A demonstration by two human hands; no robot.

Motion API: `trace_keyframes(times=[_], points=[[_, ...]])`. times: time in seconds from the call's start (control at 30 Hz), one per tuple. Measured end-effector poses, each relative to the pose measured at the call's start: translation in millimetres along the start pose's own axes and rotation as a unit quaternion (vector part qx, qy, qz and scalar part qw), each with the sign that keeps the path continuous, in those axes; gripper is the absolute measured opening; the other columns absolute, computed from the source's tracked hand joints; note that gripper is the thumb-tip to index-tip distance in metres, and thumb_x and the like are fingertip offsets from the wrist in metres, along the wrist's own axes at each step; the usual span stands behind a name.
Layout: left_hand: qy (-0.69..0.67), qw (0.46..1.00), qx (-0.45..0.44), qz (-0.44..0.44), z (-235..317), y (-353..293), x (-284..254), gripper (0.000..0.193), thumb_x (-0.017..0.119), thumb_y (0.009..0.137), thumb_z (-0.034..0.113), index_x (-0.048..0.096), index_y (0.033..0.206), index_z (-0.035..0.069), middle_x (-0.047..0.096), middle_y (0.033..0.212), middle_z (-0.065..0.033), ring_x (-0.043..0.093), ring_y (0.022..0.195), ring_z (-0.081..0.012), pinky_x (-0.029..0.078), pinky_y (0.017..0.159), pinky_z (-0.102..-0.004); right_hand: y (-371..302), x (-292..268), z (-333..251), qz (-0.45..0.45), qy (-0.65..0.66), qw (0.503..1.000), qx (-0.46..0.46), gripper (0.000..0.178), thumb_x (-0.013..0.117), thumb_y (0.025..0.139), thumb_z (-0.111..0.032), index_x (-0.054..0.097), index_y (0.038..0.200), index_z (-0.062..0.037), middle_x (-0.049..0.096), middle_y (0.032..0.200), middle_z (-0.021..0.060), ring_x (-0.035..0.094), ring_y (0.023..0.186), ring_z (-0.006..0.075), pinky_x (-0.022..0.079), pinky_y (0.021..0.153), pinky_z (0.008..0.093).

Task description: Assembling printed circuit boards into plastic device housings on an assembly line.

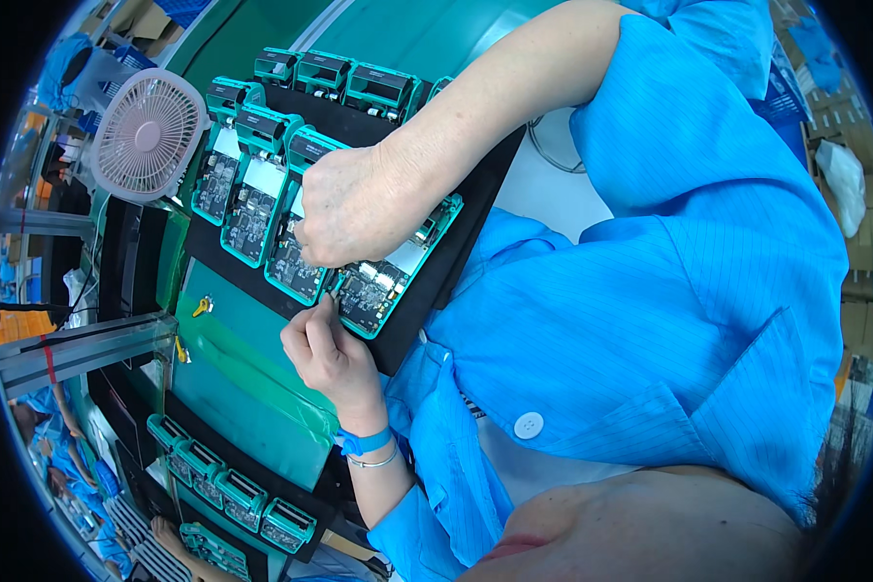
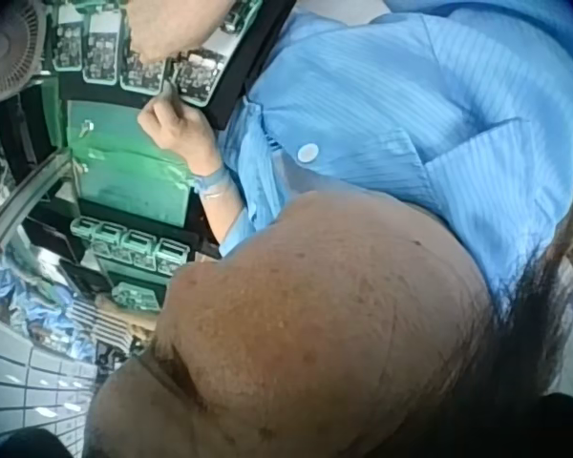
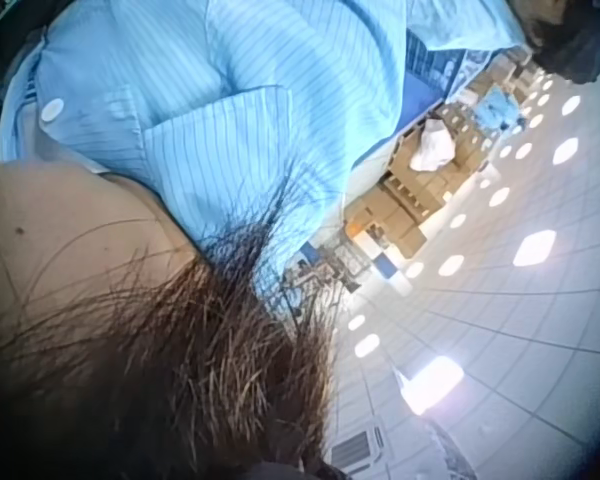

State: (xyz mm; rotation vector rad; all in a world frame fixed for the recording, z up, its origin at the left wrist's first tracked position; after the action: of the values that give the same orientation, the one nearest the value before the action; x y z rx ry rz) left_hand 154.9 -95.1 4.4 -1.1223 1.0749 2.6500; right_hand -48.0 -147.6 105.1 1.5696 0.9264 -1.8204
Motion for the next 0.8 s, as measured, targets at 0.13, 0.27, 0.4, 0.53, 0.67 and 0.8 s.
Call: trace_keyframes(times=[0.13, 0.27, 0.4, 0.53, 0.67, 0.8], points=[[0.004, 1.0, -0.003, 0.006, -0.6, -2.1, -1.2, 0.018, 0.075, 0.083, -0.009, 0.073, 0.099, 0.0, 0.06, 0.093, -0.0093, 0.062, 0.085, -0.0241, 0.051, 0.071, -0.0367, 1.1, -2.5, -1.9, 0.001, 0.001, 1.0, -0.013, 0.018, 0.072, 0.08, -0.015, 0.07, 0.091, -0.0007, 0.072, 0.085, 0.0123, 0.075, 0.077, 0.0292, 0.06, 0.057, 0.0408], [0.007, 1.0, -0.001, 0.008, -1.2, -2.5, -1.0, 0.019, 0.075, 0.083, -0.01, 0.072, 0.099, -0.001, 0.06, 0.094, -0.01, 0.063, 0.086, -0.0243, 0.052, 0.071, -0.0367, 1.4, -1.7, -0.9, 0.009, 0.013, 1.0, -0.015, 0.017, 0.072, 0.08, -0.015, 0.071, 0.089, -0.0011, 0.073, 0.085, 0.0127, 0.075, 0.077, 0.0296, 0.06, 0.058, 0.0412], [0.009, 1.0, -0.001, 0.004, -0.8, -3.2, -0.4, 0.02, 0.074, 0.083, -0.011, 0.072, 0.101, -0.001, 0.06, 0.095, -0.0103, 0.063, 0.086, -0.0246, 0.052, 0.072, -0.0367, 1.8, -3.6, -1.5, -0.003, 0.024, 1.0, -0.003, 0.017, 0.071, 0.08, -0.014, 0.071, 0.09, -0.0012, 0.073, 0.087, 0.0129, 0.076, 0.079, 0.0301, 0.06, 0.059, 0.0411], [0.008, 1.0, 0.0, 0.006, -0.4, -3.0, 0.4, 0.023, 0.074, 0.083, -0.012, 0.073, 0.103, 0.0, 0.06, 0.096, -0.0106, 0.064, 0.086, -0.0248, 0.053, 0.072, -0.0365, -0.1, -6.2, -3.1, -0.009, 0.026, 1.0, 0.013, 0.015, 0.071, 0.08, -0.014, 0.072, 0.089, -0.0021, 0.074, 0.085, 0.0129, 0.076, 0.08, 0.0302, 0.06, 0.06, 0.0414], [0.017, 1.0, -0.009, 0.0, -1.4, -3.2, -0.5, 0.022, 0.074, 0.083, -0.012, 0.073, 0.102, 0.0, 0.06, 0.096, -0.0109, 0.064, 0.086, -0.025, 0.053, 0.071, -0.0365, 3.2, -7.5, -0.7, -0.017, 0.046, 0.999, 0.008, 0.014, 0.072, 0.079, -0.014, 0.073, 0.088, -0.0029, 0.075, 0.082, 0.0128, 0.076, 0.08, 0.0301, 0.061, 0.061, 0.0417], [0.014, 1.0, 0.001, 0.005, 0.3, -2.1, -0.7, 0.022, 0.074, 0.083, -0.012, 0.073, 0.101, 0.0, 0.06, 0.096, -0.0112, 0.064, 0.086, -0.0251, 0.053, 0.071, -0.0366, 1.6, -10.3, -2.8, -0.023, 0.036, 0.999, 0.014, 0.014, 0.072, 0.08, -0.014, 0.073, 0.087, -0.0029, 0.075, 0.083, 0.013, 0.076, 0.081, 0.0301, 0.061, 0.062, 0.0417]])
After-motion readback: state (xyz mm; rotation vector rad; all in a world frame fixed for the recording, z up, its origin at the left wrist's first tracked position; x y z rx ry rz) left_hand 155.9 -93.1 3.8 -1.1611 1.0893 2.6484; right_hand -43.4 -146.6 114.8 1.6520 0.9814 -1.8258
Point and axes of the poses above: each hand's wrist, its own y-axis towards the middle knuckle, its own x-axis out of the palm, z = x × y, the point moved 1 cm from there along y, towards the middle knuckle
